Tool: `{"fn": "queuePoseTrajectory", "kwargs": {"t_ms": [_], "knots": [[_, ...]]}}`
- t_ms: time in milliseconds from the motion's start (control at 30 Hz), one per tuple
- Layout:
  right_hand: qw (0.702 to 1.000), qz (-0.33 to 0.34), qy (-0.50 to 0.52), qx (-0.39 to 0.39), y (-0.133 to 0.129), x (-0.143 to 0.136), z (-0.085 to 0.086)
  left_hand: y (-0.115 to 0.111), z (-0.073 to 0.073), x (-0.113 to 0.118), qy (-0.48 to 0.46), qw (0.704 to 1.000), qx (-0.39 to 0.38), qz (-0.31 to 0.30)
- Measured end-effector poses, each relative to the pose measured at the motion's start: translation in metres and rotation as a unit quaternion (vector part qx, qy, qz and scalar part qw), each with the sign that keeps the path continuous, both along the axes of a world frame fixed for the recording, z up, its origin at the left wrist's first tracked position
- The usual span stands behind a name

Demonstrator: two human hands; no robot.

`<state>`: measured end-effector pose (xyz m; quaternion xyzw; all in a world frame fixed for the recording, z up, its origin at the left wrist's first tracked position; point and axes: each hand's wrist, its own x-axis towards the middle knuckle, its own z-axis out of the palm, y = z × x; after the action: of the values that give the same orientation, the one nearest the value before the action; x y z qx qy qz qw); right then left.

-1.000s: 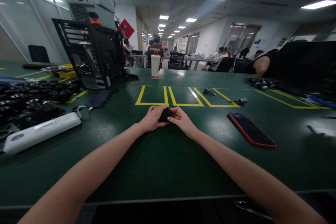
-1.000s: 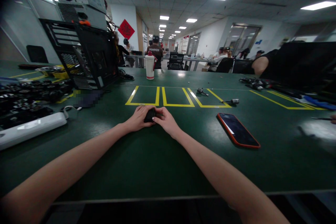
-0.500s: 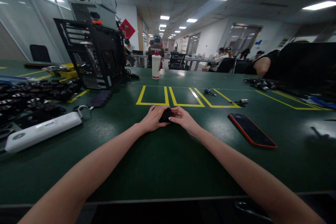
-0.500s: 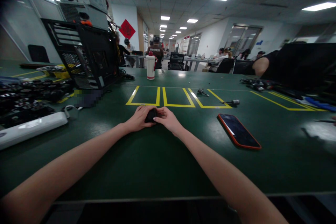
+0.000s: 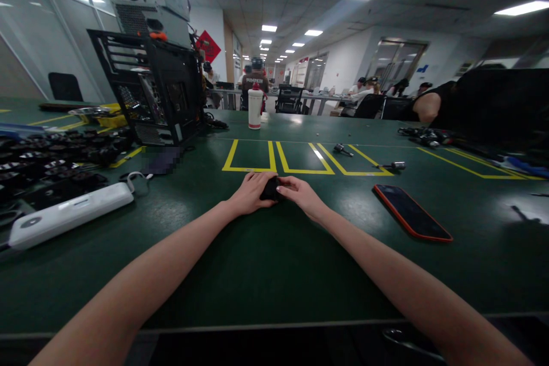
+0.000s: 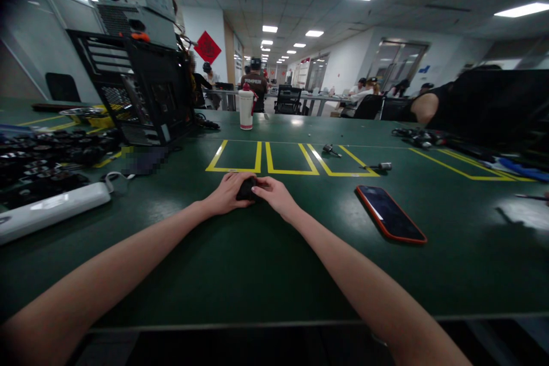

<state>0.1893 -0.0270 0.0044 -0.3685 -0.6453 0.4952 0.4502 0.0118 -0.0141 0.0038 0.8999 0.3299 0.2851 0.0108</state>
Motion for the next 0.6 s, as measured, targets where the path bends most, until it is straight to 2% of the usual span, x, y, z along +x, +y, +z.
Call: {"fn": "queuePoseTrajectory", "kwargs": {"t_ms": [167, 467, 600], "knots": [[0.999, 0.03, 0.032, 0.024, -0.0038, 0.0004, -0.0005, 0.0011, -0.0007, -0.0004, -0.003, 1.0, -0.005, 0.007], [0.998, -0.045, 0.006, 0.048, 0.0022, -0.0043, -0.0041, 0.0023, -0.0029, -0.0006, -0.008, 1.0, 0.002, -0.002], [1.0, -0.006, 0.005, 0.021, 0.0025, -0.0022, -0.0041, 0.0014, -0.002, -0.0007, -0.009, 1.0, 0.001, -0.003]]}}
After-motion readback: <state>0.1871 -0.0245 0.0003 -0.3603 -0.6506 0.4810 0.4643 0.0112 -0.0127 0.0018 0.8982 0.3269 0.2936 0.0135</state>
